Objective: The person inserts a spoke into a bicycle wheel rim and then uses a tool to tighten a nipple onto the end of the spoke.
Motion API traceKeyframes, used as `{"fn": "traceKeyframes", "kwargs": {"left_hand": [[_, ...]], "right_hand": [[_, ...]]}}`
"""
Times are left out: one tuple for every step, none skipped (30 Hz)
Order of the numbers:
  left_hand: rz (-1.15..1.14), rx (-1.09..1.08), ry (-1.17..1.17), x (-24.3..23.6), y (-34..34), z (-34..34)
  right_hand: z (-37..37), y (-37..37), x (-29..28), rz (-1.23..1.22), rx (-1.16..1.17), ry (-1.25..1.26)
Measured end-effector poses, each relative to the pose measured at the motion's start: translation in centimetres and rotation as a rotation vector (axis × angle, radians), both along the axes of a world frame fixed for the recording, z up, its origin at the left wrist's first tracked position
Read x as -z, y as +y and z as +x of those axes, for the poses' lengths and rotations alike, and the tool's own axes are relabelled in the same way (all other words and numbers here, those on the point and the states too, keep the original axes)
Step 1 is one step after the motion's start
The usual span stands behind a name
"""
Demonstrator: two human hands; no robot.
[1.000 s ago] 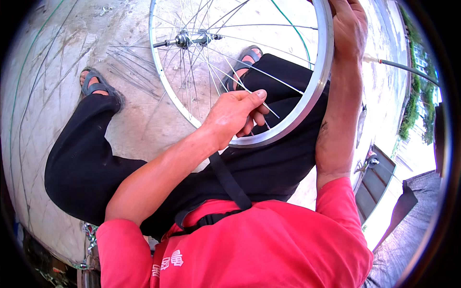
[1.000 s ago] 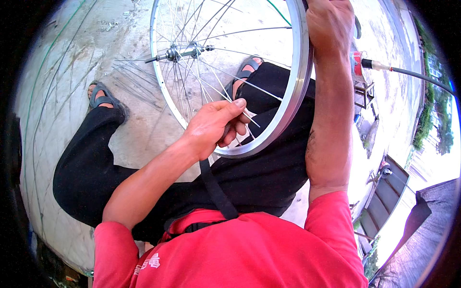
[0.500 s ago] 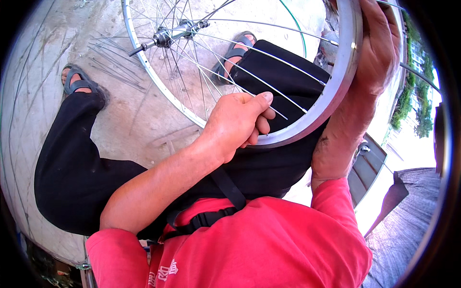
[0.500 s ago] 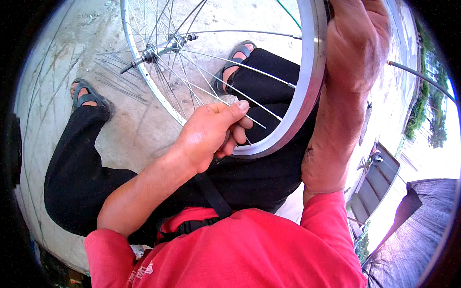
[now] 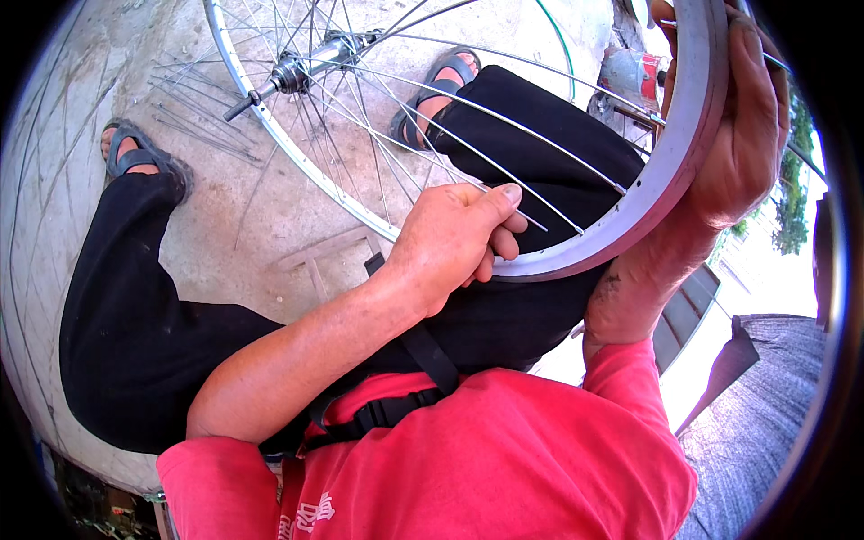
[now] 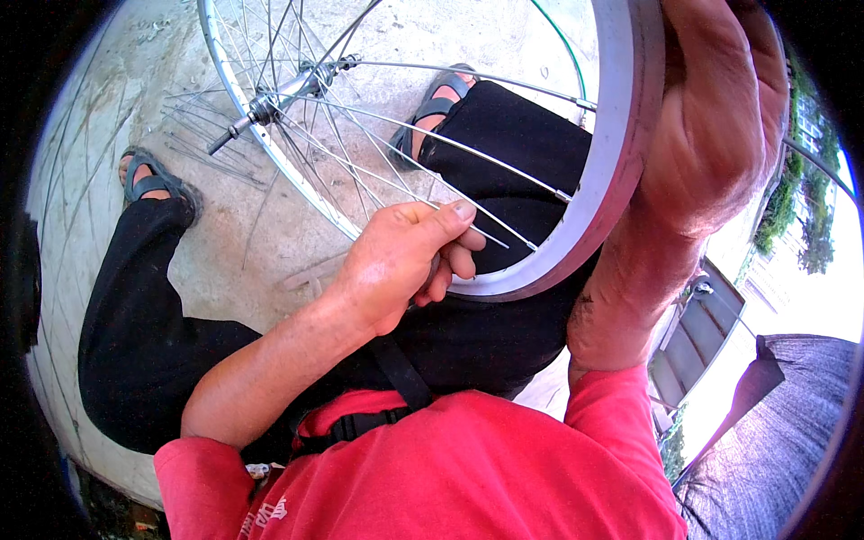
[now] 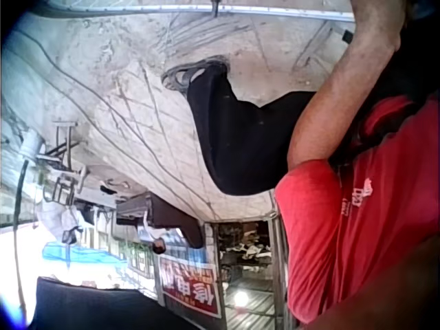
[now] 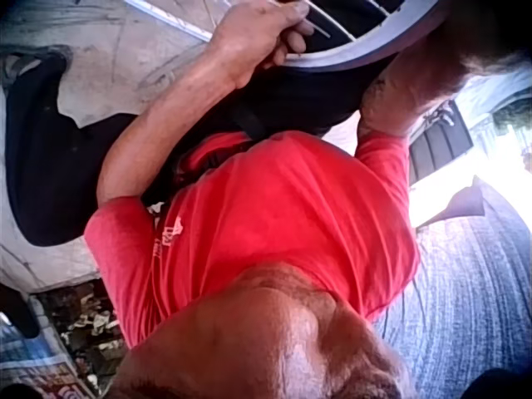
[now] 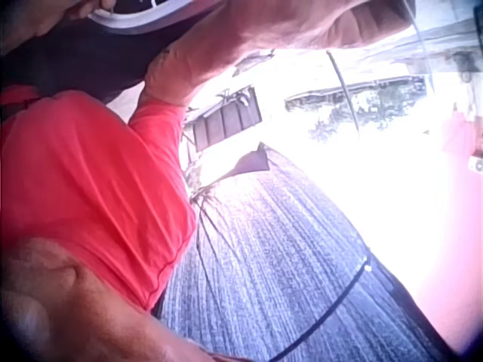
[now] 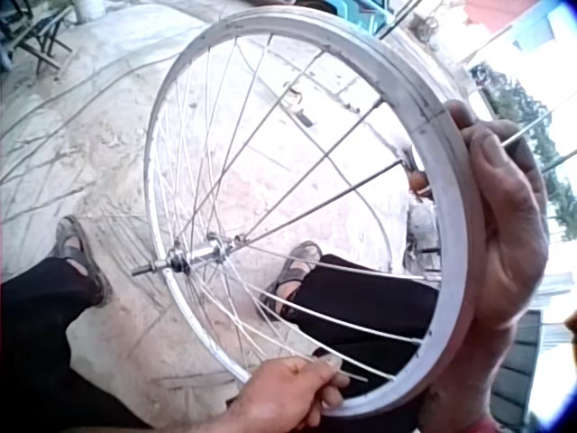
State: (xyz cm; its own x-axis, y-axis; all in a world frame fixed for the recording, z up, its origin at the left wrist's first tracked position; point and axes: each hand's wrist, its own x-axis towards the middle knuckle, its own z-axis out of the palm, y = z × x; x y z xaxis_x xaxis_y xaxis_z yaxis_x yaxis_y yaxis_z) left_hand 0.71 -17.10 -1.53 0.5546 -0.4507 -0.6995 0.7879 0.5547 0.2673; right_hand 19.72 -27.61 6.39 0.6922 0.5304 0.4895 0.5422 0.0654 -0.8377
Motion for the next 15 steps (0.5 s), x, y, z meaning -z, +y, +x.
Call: {"fn": "traceKeyframes", "kwargs": {"left_hand": [[-0.003, 0.002, -0.006, 0.1, 0.0, 0.0], [0.005, 0.007, -0.008, 0.1, 0.0, 0.0], [0.009, 0.011, -0.011, 0.2, 0.0, 0.0], [0.013, 0.016, -0.014, 0.2, 0.0, 0.0], [0.02, 0.022, -0.013, 0.2, 0.0, 0.0], [0.027, 0.028, -0.012, 0.2, 0.0, -0.1], [0.029, 0.03, -0.014, 0.2, 0.1, -0.1], [0.043, 0.047, -0.018, 0.3, 0.1, -0.2], [0.053, 0.06, -0.024, 0.3, 0.1, -0.3], [0.06, 0.07, -0.029, 0.4, 0.1, -0.4], [0.063, 0.079, -0.026, 0.5, 0.2, -0.5], [0.064, 0.085, -0.022, 0.5, 0.2, -0.6], [0.062, 0.091, -0.015, 0.6, 0.2, -0.7], [0.062, 0.092, -0.01, 0.7, 0.2, -0.8], [0.06, 0.092, -0.003, 0.8, 0.1, -0.9]], "right_hand": [[0.2, 0.1, -0.1, -0.006, 0.012, 0.007], [-0.1, 0.1, -0.2, 0.007, 0.058, 0.071], [0.2, 0.4, -0.2, -0.004, 0.048, 0.054], [-0.1, 0.6, -0.3, -0.014, 0.037, 0.036], [0.3, 1.1, -0.4, -0.049, -0.032, -0.065], [0.0, 1.3, -0.4, -0.061, -0.045, -0.089], [0.0, 1.5, -0.6, -0.073, -0.058, -0.114], [-0.3, 1.4, -0.7, -0.062, -0.017, -0.062], [-0.6, 1.1, -1.2, -0.067, 0.006, 0.032], [-0.9, 0.5, -1.4, -0.068, 0.03, 0.126], [-0.9, -0.3, -2.2, -0.086, 0.037, 0.263], [-0.8, -1.3, -2.7, -0.143, 0.086, 0.352], [-0.6, -2.4, -3.3, -0.198, 0.133, 0.441], [0.0, -3.5, -3.9, -0.292, 0.222, 0.482], [0.4, -4.6, -4.4, -0.318, 0.239, 0.563]]}}
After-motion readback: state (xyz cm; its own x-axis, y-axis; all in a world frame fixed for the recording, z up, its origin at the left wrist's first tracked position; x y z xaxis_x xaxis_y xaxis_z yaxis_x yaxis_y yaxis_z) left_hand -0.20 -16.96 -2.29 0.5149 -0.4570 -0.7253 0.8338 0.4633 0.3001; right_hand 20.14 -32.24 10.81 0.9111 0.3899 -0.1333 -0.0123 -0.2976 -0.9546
